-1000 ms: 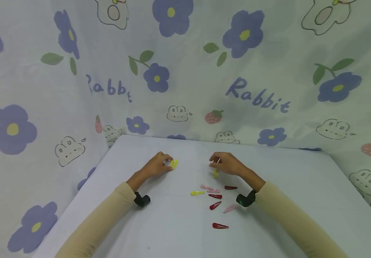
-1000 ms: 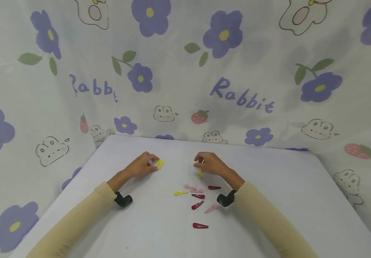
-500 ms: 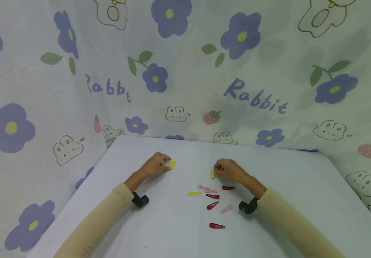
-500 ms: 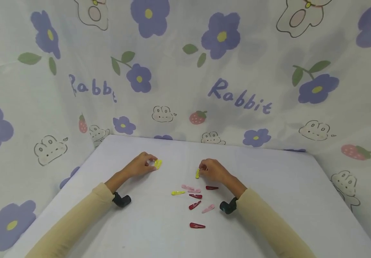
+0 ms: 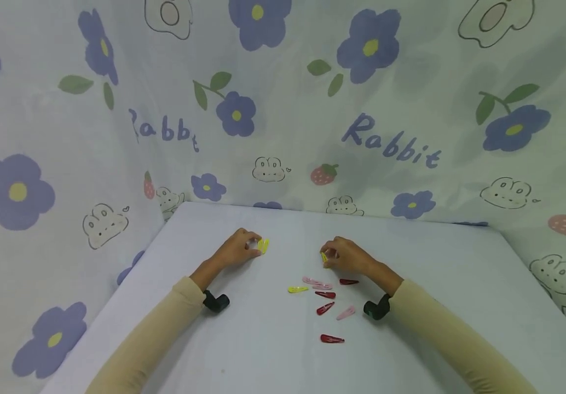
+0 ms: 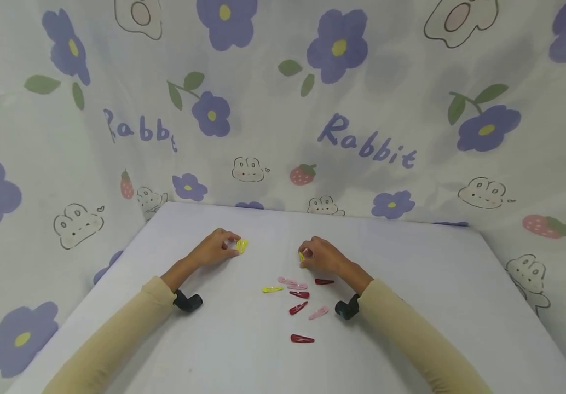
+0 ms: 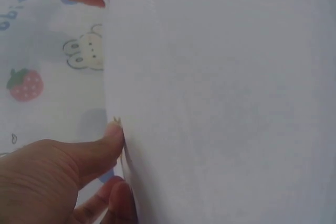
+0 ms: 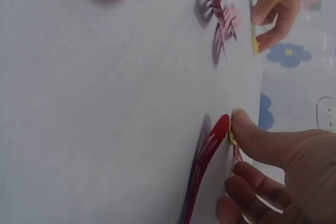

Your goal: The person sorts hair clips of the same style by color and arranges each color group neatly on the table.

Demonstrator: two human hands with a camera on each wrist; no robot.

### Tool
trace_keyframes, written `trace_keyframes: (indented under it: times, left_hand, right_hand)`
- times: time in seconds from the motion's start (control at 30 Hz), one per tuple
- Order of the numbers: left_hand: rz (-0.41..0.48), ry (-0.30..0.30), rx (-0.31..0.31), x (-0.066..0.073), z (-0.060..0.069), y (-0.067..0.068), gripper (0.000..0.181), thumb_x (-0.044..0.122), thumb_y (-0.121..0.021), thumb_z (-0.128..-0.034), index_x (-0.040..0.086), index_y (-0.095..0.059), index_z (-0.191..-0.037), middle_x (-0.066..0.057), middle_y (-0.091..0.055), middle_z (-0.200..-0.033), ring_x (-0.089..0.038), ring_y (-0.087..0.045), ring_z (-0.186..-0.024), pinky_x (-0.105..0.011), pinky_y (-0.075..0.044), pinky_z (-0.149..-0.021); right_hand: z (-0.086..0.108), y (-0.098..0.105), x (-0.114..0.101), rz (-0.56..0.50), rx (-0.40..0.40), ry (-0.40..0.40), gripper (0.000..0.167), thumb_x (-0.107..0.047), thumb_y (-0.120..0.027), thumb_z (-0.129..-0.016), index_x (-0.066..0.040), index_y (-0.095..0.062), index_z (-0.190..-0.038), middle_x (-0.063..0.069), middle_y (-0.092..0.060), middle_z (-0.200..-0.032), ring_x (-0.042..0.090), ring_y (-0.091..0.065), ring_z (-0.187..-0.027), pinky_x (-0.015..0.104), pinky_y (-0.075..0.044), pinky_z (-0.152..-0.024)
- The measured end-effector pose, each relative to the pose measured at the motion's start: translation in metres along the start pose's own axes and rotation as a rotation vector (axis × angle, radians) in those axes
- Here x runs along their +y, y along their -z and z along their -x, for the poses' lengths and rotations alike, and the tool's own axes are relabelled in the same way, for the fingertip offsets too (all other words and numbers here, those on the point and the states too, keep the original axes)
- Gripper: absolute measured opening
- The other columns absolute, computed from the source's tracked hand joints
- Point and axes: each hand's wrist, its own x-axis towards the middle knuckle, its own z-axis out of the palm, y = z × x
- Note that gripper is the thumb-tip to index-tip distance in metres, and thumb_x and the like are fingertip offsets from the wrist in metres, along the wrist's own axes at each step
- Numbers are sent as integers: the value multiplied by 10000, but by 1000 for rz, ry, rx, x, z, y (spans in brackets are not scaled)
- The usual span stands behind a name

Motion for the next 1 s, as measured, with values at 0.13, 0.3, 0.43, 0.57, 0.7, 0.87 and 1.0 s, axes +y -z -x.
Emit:
trace_keyframes:
  times: [0.13,0.3,0.43,0.57,0.7,0.87,1.0]
  left_hand:
    - [2,24,-6,0,2,0,451,263,-754,-903,142,-639,-1322,-111,-547,-1208,-194,-541,-938,-320,-464,-776]
    - [16,1,22,0,0,-1,438,245,-760,-897,137,-648,-1307,-115,-551,-1201,-200,-541,-936,-334,-467,-785]
    - [4,-10,25,-2,-2,-2,436,244,-767,-891,132,-653,-1296,-108,-553,-1189,-188,-537,-916,-324,-464,-772]
    - [-5,-19,17,-5,-2,-4,431,244,-764,-894,129,-653,-1294,-104,-557,-1183,-176,-542,-910,-320,-468,-775]
    - [17,-23,27,-3,-1,-4,422,234,-761,-896,134,-656,-1292,-107,-556,-1169,-179,-540,-909,-328,-470,-781]
    - [20,-18,31,0,0,-2,425,236,-769,-889,143,-658,-1288,-103,-552,-1149,-178,-531,-896,-320,-462,-772]
    - [17,-10,31,-3,0,-3,423,245,-768,-889,146,-658,-1286,-101,-552,-1153,-175,-536,-902,-316,-464,-776]
  right_hand:
    - [-1,-1,1,-14,-18,3,402,-195,-783,-871,-193,-669,-1256,4,-600,-1001,146,-571,-904,320,-525,-805]
    - [-3,-1,3,-2,4,-4,324,-193,-791,-864,-222,-685,-1169,-7,-586,-994,143,-570,-908,314,-521,-807]
    - [-5,-2,4,-42,-3,-50,289,-204,-805,-851,-203,-638,-1087,0,-567,-956,155,-549,-898,291,-511,-787]
    - [-4,-2,4,-68,-35,-84,292,-211,-801,-857,-179,-582,-1048,15,-547,-878,162,-528,-826,266,-480,-710]
    - [-1,-2,3,-76,-25,-62,287,-183,-793,-860,-164,-559,-1026,16,-536,-829,155,-519,-772,262,-455,-666]
    - [1,-1,2,-98,2,0,265,-156,-786,-862,-152,-565,-1009,3,-548,-822,150,-519,-760,257,-462,-664]
    - [5,-2,5,-134,34,51,171,-142,-761,-885,-138,-643,-1008,-8,-570,-798,133,-527,-721,241,-468,-627]
